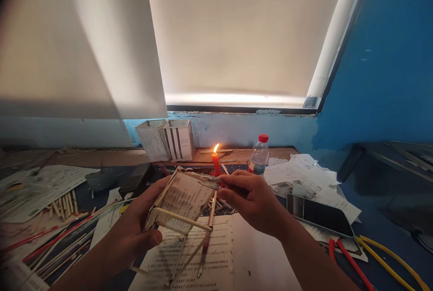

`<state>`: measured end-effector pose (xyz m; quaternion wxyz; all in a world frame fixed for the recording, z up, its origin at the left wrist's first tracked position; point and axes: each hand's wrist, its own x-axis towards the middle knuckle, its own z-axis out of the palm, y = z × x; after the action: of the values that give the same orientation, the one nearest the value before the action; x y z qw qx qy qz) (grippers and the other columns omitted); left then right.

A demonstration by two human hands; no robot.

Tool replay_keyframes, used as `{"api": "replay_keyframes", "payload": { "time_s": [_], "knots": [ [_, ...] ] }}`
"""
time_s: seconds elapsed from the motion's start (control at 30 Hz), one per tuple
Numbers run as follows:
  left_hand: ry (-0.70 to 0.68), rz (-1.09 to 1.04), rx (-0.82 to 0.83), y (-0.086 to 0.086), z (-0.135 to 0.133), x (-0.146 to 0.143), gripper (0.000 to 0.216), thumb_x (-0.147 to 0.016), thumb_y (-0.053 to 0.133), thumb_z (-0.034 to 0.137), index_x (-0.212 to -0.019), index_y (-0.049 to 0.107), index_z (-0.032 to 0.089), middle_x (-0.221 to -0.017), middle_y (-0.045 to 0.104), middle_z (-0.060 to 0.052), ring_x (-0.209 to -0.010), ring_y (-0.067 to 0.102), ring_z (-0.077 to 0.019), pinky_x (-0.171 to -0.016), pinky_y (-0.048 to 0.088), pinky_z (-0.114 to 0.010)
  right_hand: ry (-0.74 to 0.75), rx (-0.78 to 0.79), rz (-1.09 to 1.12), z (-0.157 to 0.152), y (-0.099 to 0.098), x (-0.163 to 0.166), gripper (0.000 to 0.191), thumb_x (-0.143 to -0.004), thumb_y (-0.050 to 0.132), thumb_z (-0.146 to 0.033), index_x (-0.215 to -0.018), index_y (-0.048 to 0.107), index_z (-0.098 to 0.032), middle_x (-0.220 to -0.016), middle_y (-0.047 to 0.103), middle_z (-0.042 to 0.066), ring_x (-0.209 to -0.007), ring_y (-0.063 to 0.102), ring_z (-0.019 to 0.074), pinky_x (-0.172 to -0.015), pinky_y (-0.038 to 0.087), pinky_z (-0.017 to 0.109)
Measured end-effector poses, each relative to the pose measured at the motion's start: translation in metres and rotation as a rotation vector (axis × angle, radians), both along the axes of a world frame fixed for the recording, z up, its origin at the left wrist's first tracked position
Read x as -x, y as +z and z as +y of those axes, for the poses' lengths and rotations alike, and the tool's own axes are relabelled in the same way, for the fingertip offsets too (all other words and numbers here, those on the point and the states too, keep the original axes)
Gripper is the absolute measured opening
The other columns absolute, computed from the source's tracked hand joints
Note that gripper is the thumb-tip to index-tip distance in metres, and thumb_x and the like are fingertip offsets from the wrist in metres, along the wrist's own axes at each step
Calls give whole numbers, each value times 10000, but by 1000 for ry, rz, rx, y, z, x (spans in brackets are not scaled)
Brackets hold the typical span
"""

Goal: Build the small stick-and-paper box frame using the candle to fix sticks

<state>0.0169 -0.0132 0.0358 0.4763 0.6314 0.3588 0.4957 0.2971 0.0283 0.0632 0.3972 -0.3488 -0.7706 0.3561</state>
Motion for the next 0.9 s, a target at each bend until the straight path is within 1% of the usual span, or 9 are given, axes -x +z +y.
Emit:
{"api": "replay_keyframes", "payload": {
  "time_s": [0.1, 0.23, 0.3, 0.4, 0.5, 0.67, 0.77, 0.83, 0.9],
  "knots": [
    [-20, -14, 7, -1, 1, 2, 985, -686, 873, 638, -1511, 505, 246, -1529, 605, -152, -1314, 624, -408, -1058, 535, -404, 38, 16, 17, 3, 2, 0, 312, -969, 715, -453, -1110, 815, -193, -863, 542, 25, -688, 490, 130, -578, 421, 268],
    [-64, 0, 4, -4, 3, 4, 993, -706, 876, 600, -1543, 477, 243, -1525, 607, -165, -1343, 604, -426, -1053, 543, -426, 82, 48, 19, 7, 5, -1, 302, -966, 720, -438, -1118, 829, -201, -868, 570, 34, -682, 492, 125, -571, 419, 261],
    [-43, -4, 7, -3, 3, 4, 1010, -683, 882, 620, -1534, 489, 243, -1520, 610, -166, -1349, 593, -437, -1052, 543, -433, 98, 78, 13, 9, 7, -1, 320, -972, 713, -449, -1153, 826, -211, -898, 606, 46, -692, 513, 124, -582, 441, 259],
    [-5, -5, -6, -2, 0, 1, 997, -670, 879, 646, -1510, 520, 245, -1540, 589, -153, -1367, 571, -435, -1107, 499, -436, 118, 151, 41, 9, 9, 1, 332, -971, 719, -451, -1176, 821, -210, -950, 650, 61, -734, 562, 130, -626, 493, 258],
    [-29, -4, -6, -1, -1, -1, 1004, -684, 869, 650, -1529, 496, 256, -1552, 575, -143, -1360, 579, -426, -1110, 492, -428, 111, 175, 86, 8, 10, 5, 315, -963, 733, -442, -1156, 826, -211, -972, 659, 64, -779, 601, 138, -676, 531, 261],
    [-57, 16, 3, -1, 0, 1, 1003, -704, 864, 632, -1545, 468, 256, -1550, 574, -158, -1334, 602, -421, -1060, 533, -416, 98, 189, 125, 6, 8, 8, 319, -946, 751, -456, -1154, 828, -227, -949, 668, 53, -745, 607, 130, -657, 541, 255],
    [-69, 19, -13, -3, 2, 3, 979, -705, 876, 592, -1531, 482, 243, -1537, 582, -166, -1343, 591, -427, -1100, 507, -443, 110, 210, 111, 8, 8, 4, 321, -938, 759, -468, -1123, 834, -216, -1010, 693, 75, -816, 644, 153, -698, 554, 267],
    [-63, 15, -11, -5, 3, 4, 966, -700, 879, 584, -1519, 494, 248, -1525, 594, -157, -1343, 587, -428, -1119, 490, -461, 158, 222, 81, 9, 9, 0, 326, -947, 747, -474, -1121, 835, -213, -1028, 709, 87, -878, 659, 180, -747, 563, 291],
    [-83, 29, -11, -6, 3, 4, 959, -703, 881, 565, -1522, 488, 256, -1526, 592, -150, -1347, 583, -425, -1132, 478, -473, 207, 236, 54, 11, 10, -2, 341, -963, 725, -484, -1139, 831, -212, -1004, 722, 88, -917, 660, 200, -784, 565, 317]
  ]
}}
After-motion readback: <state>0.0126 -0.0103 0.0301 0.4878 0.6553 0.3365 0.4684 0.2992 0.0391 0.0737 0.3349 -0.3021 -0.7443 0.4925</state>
